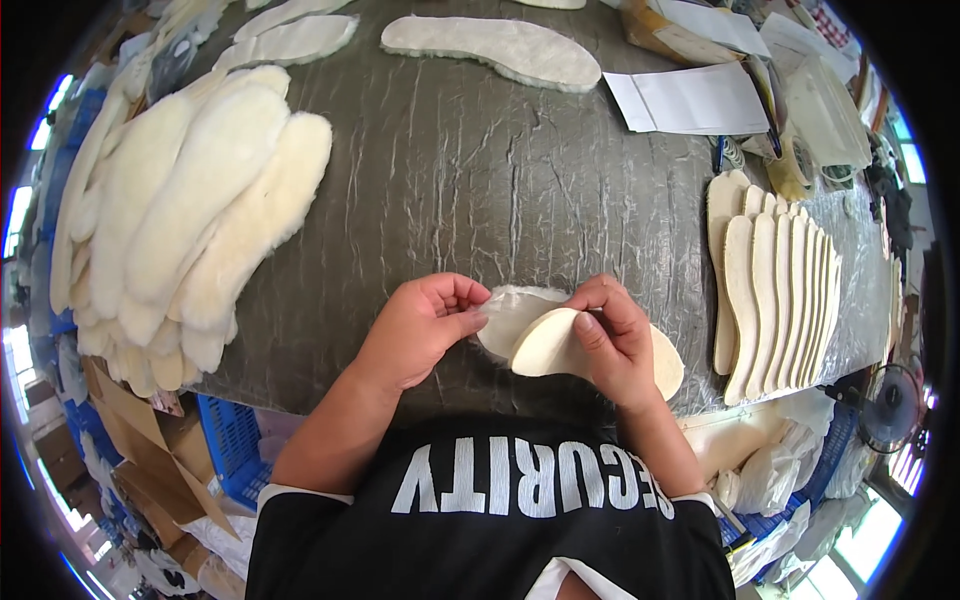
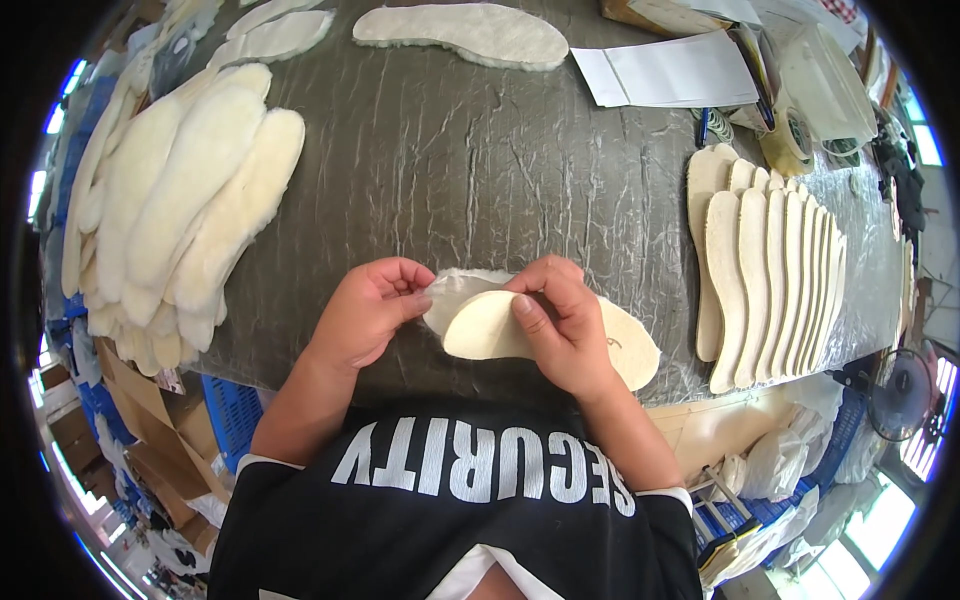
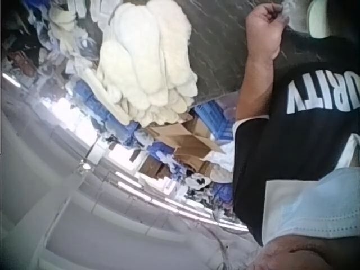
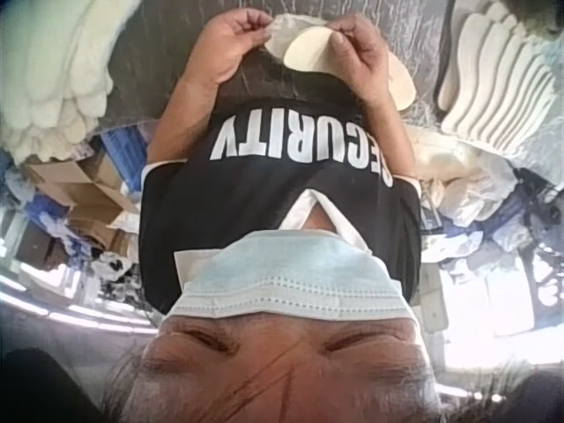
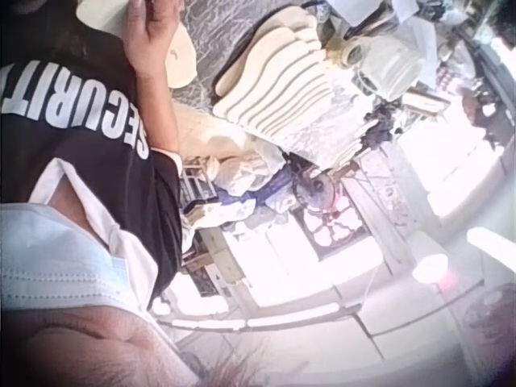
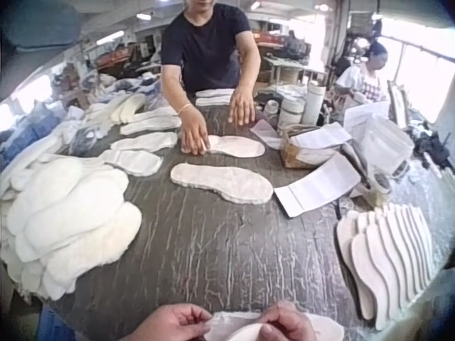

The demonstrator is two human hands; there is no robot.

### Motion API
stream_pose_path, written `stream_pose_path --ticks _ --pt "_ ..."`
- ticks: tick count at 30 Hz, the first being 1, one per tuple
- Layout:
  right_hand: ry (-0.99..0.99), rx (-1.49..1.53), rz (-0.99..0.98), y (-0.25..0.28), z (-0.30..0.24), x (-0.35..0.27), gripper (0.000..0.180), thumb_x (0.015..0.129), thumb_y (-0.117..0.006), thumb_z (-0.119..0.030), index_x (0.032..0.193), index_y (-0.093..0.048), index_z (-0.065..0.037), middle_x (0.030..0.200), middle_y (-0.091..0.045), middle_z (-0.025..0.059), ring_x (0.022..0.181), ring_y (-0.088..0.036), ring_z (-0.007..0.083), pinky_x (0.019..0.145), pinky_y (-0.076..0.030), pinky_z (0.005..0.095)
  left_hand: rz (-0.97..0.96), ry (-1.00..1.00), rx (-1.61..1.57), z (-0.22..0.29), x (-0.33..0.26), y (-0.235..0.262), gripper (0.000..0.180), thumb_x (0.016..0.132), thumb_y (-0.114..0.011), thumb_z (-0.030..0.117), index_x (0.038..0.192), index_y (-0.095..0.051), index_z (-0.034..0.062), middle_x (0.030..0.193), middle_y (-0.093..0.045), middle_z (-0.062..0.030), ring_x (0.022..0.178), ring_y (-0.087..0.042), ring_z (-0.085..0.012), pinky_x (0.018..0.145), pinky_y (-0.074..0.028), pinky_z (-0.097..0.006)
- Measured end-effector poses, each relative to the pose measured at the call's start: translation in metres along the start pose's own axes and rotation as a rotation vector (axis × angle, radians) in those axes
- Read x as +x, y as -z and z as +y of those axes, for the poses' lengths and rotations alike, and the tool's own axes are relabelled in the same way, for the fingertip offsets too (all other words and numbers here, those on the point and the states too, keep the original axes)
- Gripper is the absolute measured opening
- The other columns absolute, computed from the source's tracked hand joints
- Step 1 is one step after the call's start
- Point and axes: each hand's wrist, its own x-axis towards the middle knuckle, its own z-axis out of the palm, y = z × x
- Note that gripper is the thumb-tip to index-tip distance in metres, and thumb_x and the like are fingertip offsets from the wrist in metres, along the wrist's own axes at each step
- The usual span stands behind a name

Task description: Manually assembling and inspecting fleece-lined shoe insoles at a factory workstation.

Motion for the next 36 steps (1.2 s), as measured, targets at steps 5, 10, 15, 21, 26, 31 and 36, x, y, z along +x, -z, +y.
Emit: stream_pose_path --ticks 5,10,15,21,26,31,36 --pt "-0.031 0.016 0.054 -0.007 0.001 -0.001 0.008 0.088 -0.062 -0.007 0.095 -0.062 -0.005 0.088 -0.061 0.0051 0.088 -0.056 0.0230 0.092 -0.035 0.0363 -0.021 0.026 -0.107 -0.001 0.000 -0.002 0.021 0.086 -0.061 -0.006 0.107 -0.060 -0.0040 0.094 -0.065 -0.0065 0.081 -0.063 -0.0106 0.071 -0.050 -0.022" --pt "0.108 -0.160 0.037 -0.006 0.001 0.003 0.011 0.084 -0.065 -0.004 0.094 -0.062 -0.005 0.090 -0.060 0.0050 0.090 -0.054 0.0244 0.091 -0.034 0.0368 -0.046 0.044 -0.127 0.005 -0.002 0.001 0.020 0.087 -0.061 -0.007 0.107 -0.060 -0.0048 0.099 -0.064 -0.0078 0.087 -0.062 -0.0119 0.079 -0.052 -0.026" --pt "0.206 -0.302 0.018 -0.006 0.002 0.004 0.016 0.084 -0.065 -0.004 0.099 -0.061 -0.004 0.094 -0.058 0.0075 0.091 -0.053 0.0249 0.088 -0.037 0.0359 -0.051 0.025 -0.167 0.003 -0.004 0.003 0.019 0.088 -0.061 -0.007 0.107 -0.059 -0.0049 0.098 -0.063 -0.0077 0.086 -0.062 -0.0115 0.079 -0.053 -0.025" --pt "0.196 -0.294 0.045 -0.006 0.007 0.001 0.022 0.078 -0.070 -0.005 0.099 -0.063 -0.007 0.094 -0.056 0.0060 0.091 -0.054 0.0241 0.089 -0.033 0.0377 -0.073 -0.022 -0.142 0.009 -0.005 -0.004 0.018 0.088 -0.061 -0.007 0.106 -0.059 -0.0050 0.097 -0.064 -0.0079 0.086 -0.062 -0.0115 0.078 -0.053 -0.025" --pt "0.234 -0.312 0.068 -0.007 0.004 0.002 0.028 0.076 -0.072 -0.004 0.101 -0.060 -0.008 0.093 -0.056 0.0057 0.089 -0.054 0.0248 0.088 -0.034 0.0386 -0.048 -0.068 0.009 0.014 -0.014 -0.006 0.017 0.089 -0.061 -0.006 0.105 -0.059 -0.0055 0.096 -0.064 -0.0083 0.087 -0.062 -0.0113 0.077 -0.053 -0.025" --pt "0.279 -0.327 0.104 -0.006 0.000 -0.003 0.035 0.072 -0.074 -0.004 0.102 -0.057 -0.009 0.092 -0.057 0.0054 0.087 -0.055 0.0255 0.085 -0.035 0.0401 -0.036 -0.160 0.116 0.024 -0.027 -0.017 0.016 0.088 -0.062 -0.007 0.104 -0.059 -0.0054 0.096 -0.064 -0.0070 0.089 -0.062 -0.0109 0.080 -0.052 -0.025" --pt "0.405 -0.347 0.138 -0.003 -0.005 -0.006 0.038 0.068 -0.077 -0.005 0.100 -0.057 -0.010 0.087 -0.055 0.0031 0.081 -0.054 0.0239 0.082 -0.034 0.0417 -0.076 -0.177 0.164 0.033 -0.037 -0.022 0.011 0.087 -0.062 -0.008 0.097 -0.060 -0.0060 0.102 -0.060 -0.0090 0.094 -0.059 -0.0130 0.084 -0.049 -0.026"
